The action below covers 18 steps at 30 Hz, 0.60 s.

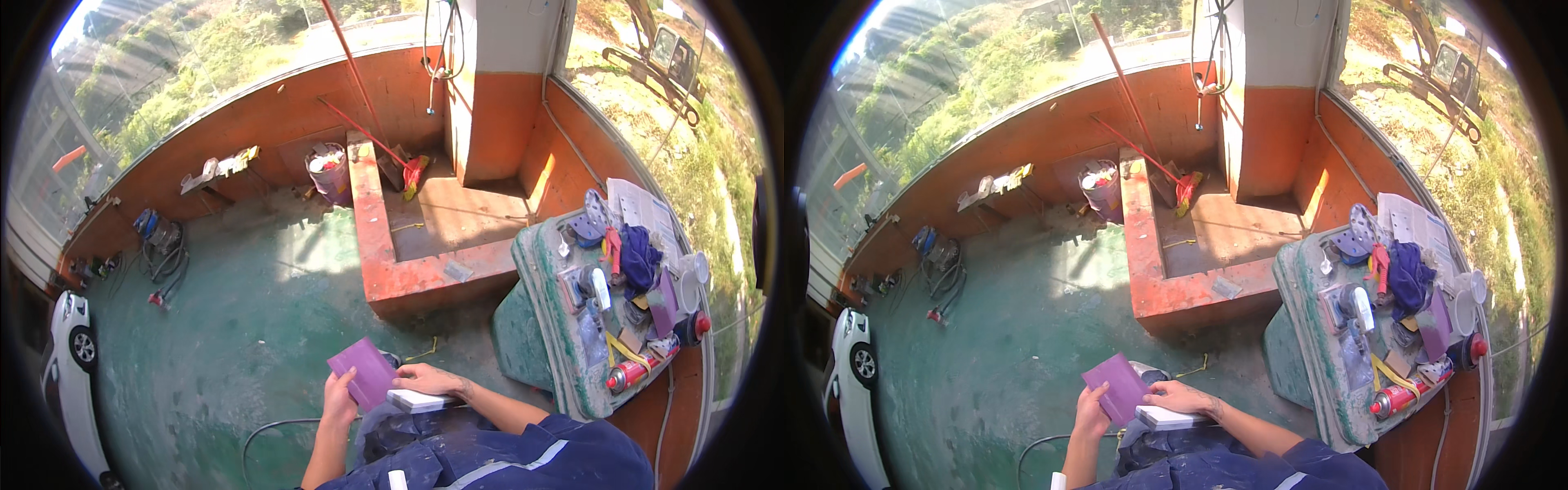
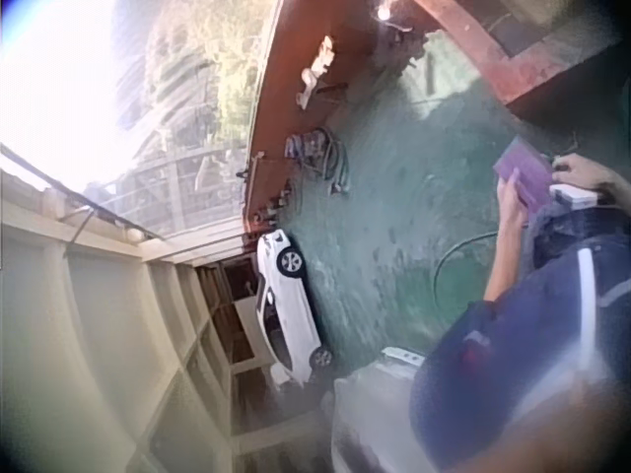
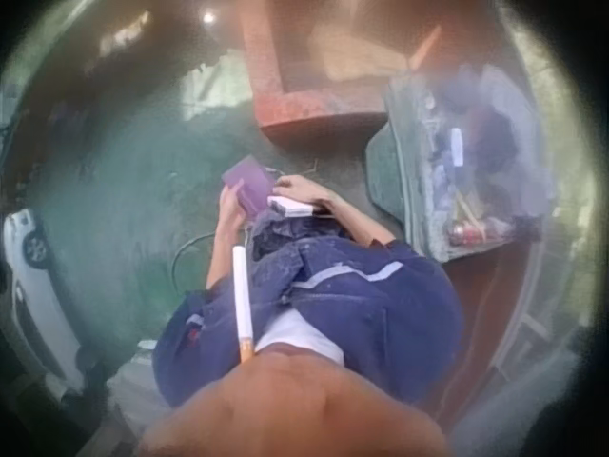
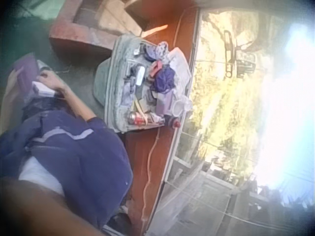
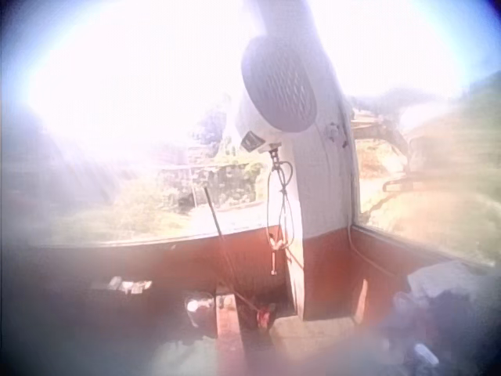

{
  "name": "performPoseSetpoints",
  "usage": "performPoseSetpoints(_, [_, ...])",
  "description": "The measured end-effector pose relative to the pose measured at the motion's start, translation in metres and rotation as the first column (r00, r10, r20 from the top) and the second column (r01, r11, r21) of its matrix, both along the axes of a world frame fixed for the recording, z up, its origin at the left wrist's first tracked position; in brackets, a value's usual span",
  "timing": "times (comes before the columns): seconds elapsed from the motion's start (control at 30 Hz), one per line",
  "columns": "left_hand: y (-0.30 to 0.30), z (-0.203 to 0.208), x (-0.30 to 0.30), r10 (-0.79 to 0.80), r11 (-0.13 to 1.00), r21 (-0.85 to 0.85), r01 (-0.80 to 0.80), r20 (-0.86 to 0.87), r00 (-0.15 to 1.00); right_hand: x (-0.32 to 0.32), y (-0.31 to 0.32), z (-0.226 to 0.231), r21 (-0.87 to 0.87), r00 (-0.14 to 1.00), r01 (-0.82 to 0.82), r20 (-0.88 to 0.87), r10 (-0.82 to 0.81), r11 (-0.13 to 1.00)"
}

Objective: The person sands the surface of a white car door using a sanding block and wipes the area with a blue cloth. The door is partially masked with yellow tape, and the person alternates between sanding and wiping to remove dust.

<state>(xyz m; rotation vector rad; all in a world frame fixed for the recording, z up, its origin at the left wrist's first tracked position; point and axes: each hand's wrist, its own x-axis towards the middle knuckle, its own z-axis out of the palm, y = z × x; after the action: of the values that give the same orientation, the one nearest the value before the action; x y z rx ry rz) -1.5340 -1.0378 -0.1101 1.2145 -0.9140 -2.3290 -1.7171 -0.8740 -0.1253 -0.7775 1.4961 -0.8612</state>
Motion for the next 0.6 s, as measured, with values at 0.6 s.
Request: performPoseSetpoints(0.6, [-0.329, -0.128, 0.075, 0.228, 0.963, -0.258, -0.08, 0.619, 0.751, -0.251, -0.417, -0.13, 0.091, 0.86, 0.454, -0.305, -0.409, 0.887])
